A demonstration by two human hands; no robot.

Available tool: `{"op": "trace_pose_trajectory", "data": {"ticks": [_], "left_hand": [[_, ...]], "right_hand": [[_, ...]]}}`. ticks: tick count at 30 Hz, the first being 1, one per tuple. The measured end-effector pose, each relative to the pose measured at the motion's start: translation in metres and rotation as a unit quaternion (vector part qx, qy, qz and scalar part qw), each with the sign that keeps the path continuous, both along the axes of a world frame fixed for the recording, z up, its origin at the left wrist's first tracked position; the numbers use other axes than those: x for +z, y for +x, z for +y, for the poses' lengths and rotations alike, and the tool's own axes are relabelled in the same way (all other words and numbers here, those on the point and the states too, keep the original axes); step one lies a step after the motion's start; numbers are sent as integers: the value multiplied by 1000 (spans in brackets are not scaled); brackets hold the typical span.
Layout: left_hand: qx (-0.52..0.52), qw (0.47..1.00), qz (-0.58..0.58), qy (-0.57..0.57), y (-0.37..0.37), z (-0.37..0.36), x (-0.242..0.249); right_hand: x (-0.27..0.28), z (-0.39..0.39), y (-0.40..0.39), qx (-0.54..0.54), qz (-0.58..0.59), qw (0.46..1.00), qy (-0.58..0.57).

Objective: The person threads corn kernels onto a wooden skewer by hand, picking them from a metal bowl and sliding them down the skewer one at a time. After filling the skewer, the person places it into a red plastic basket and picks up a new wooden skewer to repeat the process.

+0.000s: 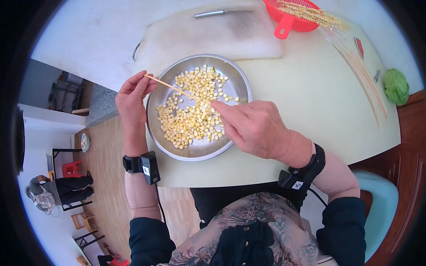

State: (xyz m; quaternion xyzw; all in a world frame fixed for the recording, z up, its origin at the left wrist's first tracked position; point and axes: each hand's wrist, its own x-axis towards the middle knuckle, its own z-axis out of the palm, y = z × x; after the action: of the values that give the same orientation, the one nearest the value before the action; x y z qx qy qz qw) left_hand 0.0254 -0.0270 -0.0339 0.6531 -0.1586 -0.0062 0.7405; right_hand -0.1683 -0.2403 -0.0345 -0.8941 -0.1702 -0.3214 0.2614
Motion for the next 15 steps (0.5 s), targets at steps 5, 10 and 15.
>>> {"op": "trace_pose_trajectory", "data": {"ticks": [5, 10, 15], "left_hand": [[-1, 1000, -3, -9, -1, -1, 0], [-3, 1000, 6, -10, -2, -1, 1], [2, 1000, -6, -10, -1, -1, -1]], "right_hand": [[3, -1, -1, -3, 1, 1000, -12], [4, -2, 1, -4, -15, 1000, -8], [4, -2, -1, -1, -1, 1000, -11]]}}
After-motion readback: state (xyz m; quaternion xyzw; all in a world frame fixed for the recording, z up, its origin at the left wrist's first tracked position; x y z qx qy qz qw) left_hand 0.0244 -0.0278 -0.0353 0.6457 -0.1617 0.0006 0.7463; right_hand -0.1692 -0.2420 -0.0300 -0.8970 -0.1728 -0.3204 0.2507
